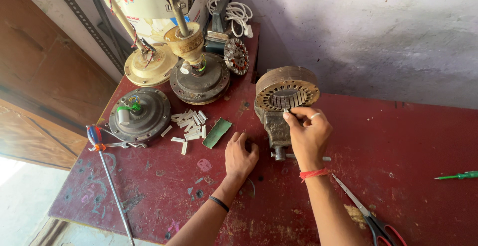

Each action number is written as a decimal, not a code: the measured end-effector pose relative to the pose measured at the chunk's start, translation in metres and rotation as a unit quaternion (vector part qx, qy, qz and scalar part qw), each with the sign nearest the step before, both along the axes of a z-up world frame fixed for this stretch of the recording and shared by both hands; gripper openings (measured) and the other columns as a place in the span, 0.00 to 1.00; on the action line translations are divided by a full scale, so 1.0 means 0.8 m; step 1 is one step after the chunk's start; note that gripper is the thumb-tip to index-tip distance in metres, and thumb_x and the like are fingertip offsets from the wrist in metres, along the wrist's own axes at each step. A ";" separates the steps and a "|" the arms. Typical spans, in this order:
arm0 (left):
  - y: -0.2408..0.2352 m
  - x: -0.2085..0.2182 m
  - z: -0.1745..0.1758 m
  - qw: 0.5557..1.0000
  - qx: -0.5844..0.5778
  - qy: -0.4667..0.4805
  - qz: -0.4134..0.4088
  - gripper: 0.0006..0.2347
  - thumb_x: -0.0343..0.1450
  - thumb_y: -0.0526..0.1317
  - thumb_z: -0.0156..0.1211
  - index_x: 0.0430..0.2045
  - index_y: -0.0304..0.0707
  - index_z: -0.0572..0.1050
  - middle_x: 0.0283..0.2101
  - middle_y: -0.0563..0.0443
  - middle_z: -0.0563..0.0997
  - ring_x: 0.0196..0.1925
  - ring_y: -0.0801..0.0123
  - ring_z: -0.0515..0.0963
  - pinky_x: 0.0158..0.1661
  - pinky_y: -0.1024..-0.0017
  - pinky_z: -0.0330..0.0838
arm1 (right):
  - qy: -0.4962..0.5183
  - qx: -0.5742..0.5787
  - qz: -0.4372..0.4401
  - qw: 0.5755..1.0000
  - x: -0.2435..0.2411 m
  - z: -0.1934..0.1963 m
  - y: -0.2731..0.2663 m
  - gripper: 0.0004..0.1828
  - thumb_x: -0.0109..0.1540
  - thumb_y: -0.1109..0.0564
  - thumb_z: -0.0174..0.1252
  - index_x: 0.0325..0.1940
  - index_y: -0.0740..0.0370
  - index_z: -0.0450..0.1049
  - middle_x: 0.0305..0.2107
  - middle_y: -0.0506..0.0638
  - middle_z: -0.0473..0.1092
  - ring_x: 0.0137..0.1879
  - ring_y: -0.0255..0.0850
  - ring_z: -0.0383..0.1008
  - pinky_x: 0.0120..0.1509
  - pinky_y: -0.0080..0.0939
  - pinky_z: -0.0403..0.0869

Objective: The person cuts small white rectangular pieces with scissors and inserts them into the slots of a motor stator held in a bench vise. The person repeats this process for multiple pieces, placing them into the stator slots one by one.

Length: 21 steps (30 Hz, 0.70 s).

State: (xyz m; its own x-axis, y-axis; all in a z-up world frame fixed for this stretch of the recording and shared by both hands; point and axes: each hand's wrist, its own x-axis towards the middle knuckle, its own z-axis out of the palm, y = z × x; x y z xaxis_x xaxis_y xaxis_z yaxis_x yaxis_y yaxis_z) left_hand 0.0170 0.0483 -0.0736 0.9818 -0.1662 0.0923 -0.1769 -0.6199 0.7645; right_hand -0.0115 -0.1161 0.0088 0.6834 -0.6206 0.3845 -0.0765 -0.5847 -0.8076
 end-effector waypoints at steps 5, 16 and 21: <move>0.000 -0.002 0.002 1.000 -0.013 -0.019 0.000 0.09 0.64 0.38 0.59 0.31 0.30 0.78 0.36 0.40 0.76 0.43 0.49 0.77 0.48 0.54 0.71 | -0.145 -0.009 0.039 0.989 -0.004 -0.013 -0.005 0.33 0.55 0.60 0.78 0.52 0.66 0.62 0.46 0.60 0.68 0.50 0.43 0.70 0.50 0.42 0.78; -0.004 0.003 0.001 1.000 0.026 0.004 -0.007 0.09 0.64 0.39 0.59 0.31 0.32 0.78 0.36 0.42 0.76 0.43 0.52 0.76 0.48 0.57 0.71 | -0.139 0.163 0.080 0.974 0.011 -0.008 -0.004 0.36 0.55 0.67 0.74 0.57 0.65 0.55 0.41 0.60 0.76 0.47 0.42 0.80 0.53 0.39 0.82; -0.004 0.002 0.000 0.999 0.045 0.016 -0.013 0.09 0.65 0.40 0.59 0.31 0.32 0.78 0.36 0.43 0.76 0.44 0.54 0.76 0.49 0.58 0.71 | -0.094 0.167 0.045 0.980 0.014 -0.002 -0.004 0.35 0.53 0.67 0.74 0.53 0.65 0.57 0.39 0.59 0.77 0.44 0.41 0.81 0.49 0.37 0.82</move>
State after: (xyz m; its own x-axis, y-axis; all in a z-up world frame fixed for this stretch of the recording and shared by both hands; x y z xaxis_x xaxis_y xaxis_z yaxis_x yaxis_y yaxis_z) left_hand 0.0185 0.0448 -0.0736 0.9791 -0.1985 0.0443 -0.1705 -0.6820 0.7112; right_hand -0.0001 -0.1196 0.0069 0.6777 -0.6734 0.2953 0.1325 -0.2833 -0.9498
